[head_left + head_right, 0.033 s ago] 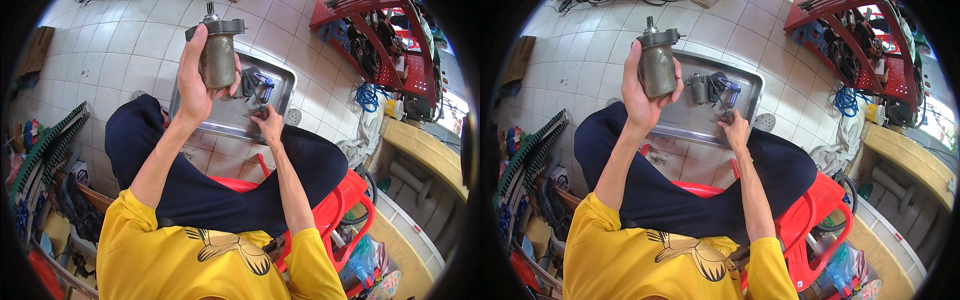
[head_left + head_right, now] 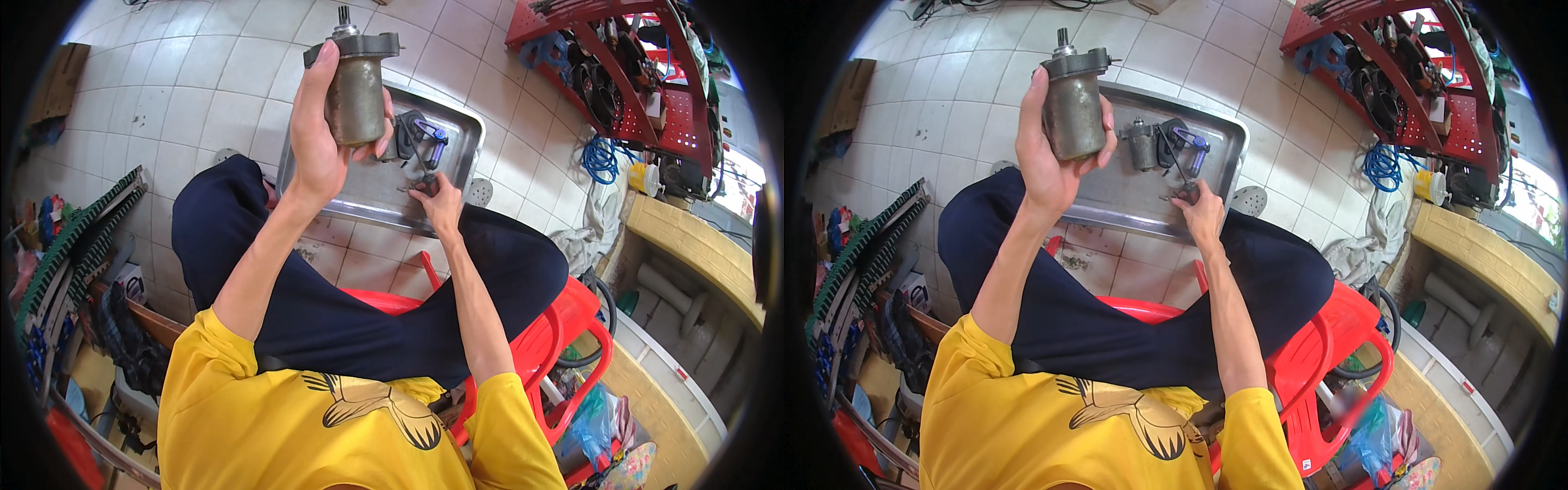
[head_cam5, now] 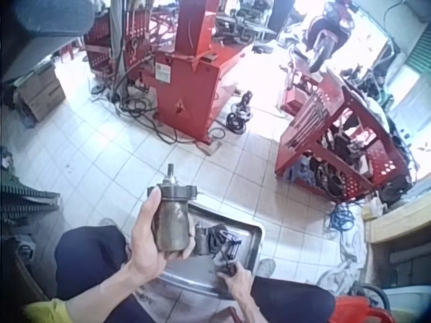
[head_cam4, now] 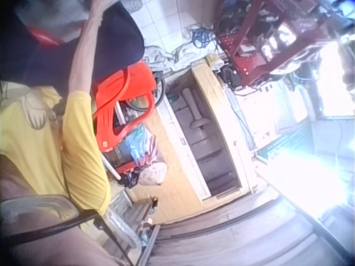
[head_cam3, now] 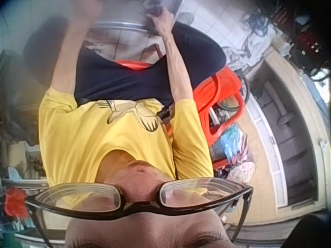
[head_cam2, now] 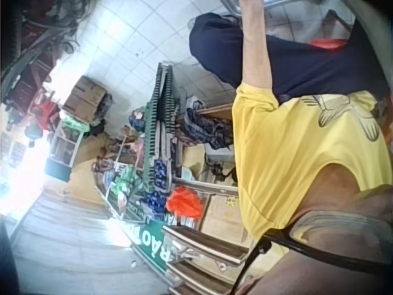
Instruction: The person holds a starter motor and uses a screwdriver to loosen the bolts, then pulls the metal casing apart to remove the armature and internal components over a metal tray.
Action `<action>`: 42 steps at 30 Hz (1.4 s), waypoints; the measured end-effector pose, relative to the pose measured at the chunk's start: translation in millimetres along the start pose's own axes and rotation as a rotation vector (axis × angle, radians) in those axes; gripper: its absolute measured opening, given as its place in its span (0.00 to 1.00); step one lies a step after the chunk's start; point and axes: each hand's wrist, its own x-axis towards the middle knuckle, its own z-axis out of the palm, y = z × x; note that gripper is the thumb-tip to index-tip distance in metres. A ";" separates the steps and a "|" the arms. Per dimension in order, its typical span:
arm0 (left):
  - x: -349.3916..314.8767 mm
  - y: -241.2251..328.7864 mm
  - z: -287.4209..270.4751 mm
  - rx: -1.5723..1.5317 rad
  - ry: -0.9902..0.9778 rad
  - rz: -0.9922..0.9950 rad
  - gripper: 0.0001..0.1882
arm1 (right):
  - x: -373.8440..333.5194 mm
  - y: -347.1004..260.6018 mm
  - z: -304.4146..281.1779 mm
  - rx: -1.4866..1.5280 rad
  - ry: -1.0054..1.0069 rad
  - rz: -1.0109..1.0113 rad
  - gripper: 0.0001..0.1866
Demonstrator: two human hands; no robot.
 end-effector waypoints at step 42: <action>-10.7 -53.1 22.4 0.036 0.139 -0.284 0.29 | -5.7 -179.3 -97.6 0.966 0.258 -0.320 0.20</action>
